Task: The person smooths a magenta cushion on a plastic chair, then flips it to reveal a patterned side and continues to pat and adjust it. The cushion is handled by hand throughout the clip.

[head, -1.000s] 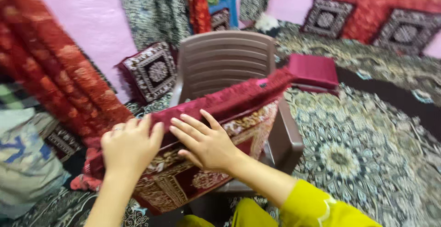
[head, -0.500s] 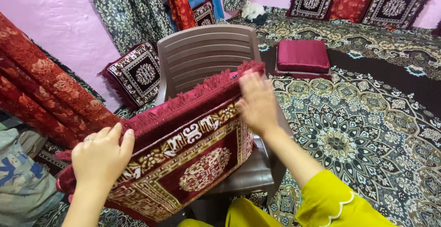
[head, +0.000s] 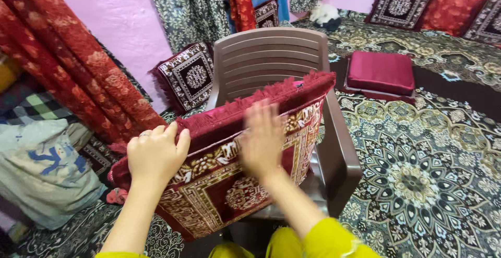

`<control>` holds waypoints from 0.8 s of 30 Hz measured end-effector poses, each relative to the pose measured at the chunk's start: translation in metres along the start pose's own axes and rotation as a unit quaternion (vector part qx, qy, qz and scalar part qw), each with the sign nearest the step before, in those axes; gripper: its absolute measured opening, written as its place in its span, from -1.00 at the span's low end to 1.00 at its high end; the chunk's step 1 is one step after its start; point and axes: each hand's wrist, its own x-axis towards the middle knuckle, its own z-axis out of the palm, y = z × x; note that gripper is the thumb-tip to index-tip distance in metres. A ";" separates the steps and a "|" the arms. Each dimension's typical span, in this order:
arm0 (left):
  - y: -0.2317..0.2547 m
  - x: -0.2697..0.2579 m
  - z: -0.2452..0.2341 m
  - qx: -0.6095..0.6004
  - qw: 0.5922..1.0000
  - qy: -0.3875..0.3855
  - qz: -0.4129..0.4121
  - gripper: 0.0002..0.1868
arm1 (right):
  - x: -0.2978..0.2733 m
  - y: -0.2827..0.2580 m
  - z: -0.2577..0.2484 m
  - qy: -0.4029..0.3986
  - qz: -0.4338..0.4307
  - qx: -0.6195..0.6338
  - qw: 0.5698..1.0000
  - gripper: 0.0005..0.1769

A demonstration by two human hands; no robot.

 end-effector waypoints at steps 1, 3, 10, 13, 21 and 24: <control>-0.003 0.000 0.001 -0.002 1.000 0.003 0.002 -0.63 | -0.015 -0.040 0.002 -0.049 -0.036 0.063 0.996 -0.29; -0.009 -0.001 0.004 -0.010 1.000 0.008 0.005 -0.64 | -0.037 -0.085 -0.001 -0.158 -0.210 0.059 0.963 -0.19; -0.018 -0.006 0.014 -0.041 0.999 0.028 0.008 -0.65 | -0.023 0.045 0.019 -0.057 -0.062 -0.052 0.995 -0.27; -0.012 -0.003 0.013 -0.030 0.999 0.034 0.001 -0.66 | -0.018 0.102 -0.002 0.072 0.212 -0.032 0.974 -0.23; -0.014 -0.007 0.008 -0.043 0.999 0.012 -0.017 -0.64 | -0.022 -0.013 -0.020 -0.404 -0.334 0.018 0.852 -0.21; -0.016 -0.013 0.010 -0.047 0.997 0.053 -0.003 -0.65 | 0.012 -0.001 -0.018 -0.335 -0.294 -0.057 0.893 -0.22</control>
